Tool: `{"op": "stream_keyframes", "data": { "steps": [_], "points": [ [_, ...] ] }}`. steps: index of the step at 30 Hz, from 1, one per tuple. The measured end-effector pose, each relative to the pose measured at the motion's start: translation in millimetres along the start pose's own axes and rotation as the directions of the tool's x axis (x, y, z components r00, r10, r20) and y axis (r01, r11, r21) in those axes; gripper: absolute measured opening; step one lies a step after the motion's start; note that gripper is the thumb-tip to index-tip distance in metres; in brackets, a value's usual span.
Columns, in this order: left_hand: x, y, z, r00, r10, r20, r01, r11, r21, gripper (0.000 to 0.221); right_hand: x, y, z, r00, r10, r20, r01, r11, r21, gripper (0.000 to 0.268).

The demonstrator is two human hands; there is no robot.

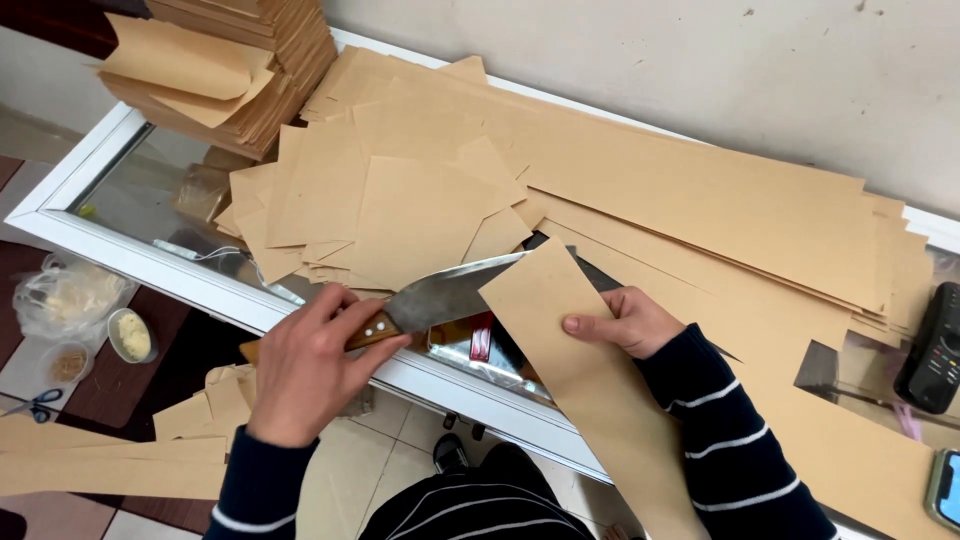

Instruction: Cutting large sheets of brown paper into smaller rectangular pieces using a knife and a lighter for creasing on a glass counter.

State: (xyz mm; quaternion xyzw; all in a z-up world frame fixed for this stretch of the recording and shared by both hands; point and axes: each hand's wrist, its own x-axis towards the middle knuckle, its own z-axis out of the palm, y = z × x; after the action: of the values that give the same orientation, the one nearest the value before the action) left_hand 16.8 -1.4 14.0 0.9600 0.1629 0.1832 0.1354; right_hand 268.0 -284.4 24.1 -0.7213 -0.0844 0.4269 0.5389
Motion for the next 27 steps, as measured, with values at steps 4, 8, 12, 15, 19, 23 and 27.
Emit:
{"op": "stream_keyframes", "data": {
  "steps": [4, 8, 12, 15, 19, 23, 27],
  "points": [
    [-0.8, 6.8, 11.7, 1.000, 0.007, 0.006, -0.007, 1.000, 0.026, 0.046, 3.9, 4.1, -1.0, 1.000, 0.005, -0.001, -0.005, 1.000, 0.001, 0.029],
    [14.7, 32.3, 36.4, 0.996, 0.092, -0.012, -0.093, 0.994, -0.051, 0.043, 2.8, 3.0, 1.0, 1.000, 0.008, 0.000, -0.008, 1.000, -0.002, 0.029],
    [32.5, 57.9, 42.0, 0.990, 0.136, -0.044, -0.140, 0.986, -0.089, 0.043, 8.2, 5.8, -2.2, 1.000, -0.001, 0.022, 0.002, 1.000, -0.007, 0.027],
    [37.8, 55.7, 38.0, 0.991, 0.137, -0.005, -0.137, 0.985, -0.109, 0.044, 12.1, 11.5, -5.9, 1.000, -0.009, 0.027, 0.009, 1.000, 0.003, 0.027],
    [29.7, 33.5, 33.6, 0.993, 0.116, -0.013, -0.117, 0.987, -0.108, 0.047, 5.5, 0.9, 0.3, 0.999, -0.015, 0.033, 0.015, 1.000, -0.020, 0.028],
    [17.8, 12.8, 19.8, 0.999, 0.026, 0.019, -0.026, 0.999, -0.030, 0.048, 2.9, -0.8, -1.9, 0.999, 0.002, 0.041, 0.000, 0.999, -0.044, 0.030],
    [12.1, 16.1, 7.5, 1.000, -0.010, 0.024, 0.010, 1.000, -0.009, 0.047, 4.0, 2.0, -2.9, 0.999, 0.005, 0.045, -0.001, 0.997, -0.079, 0.030]
  ]
}}
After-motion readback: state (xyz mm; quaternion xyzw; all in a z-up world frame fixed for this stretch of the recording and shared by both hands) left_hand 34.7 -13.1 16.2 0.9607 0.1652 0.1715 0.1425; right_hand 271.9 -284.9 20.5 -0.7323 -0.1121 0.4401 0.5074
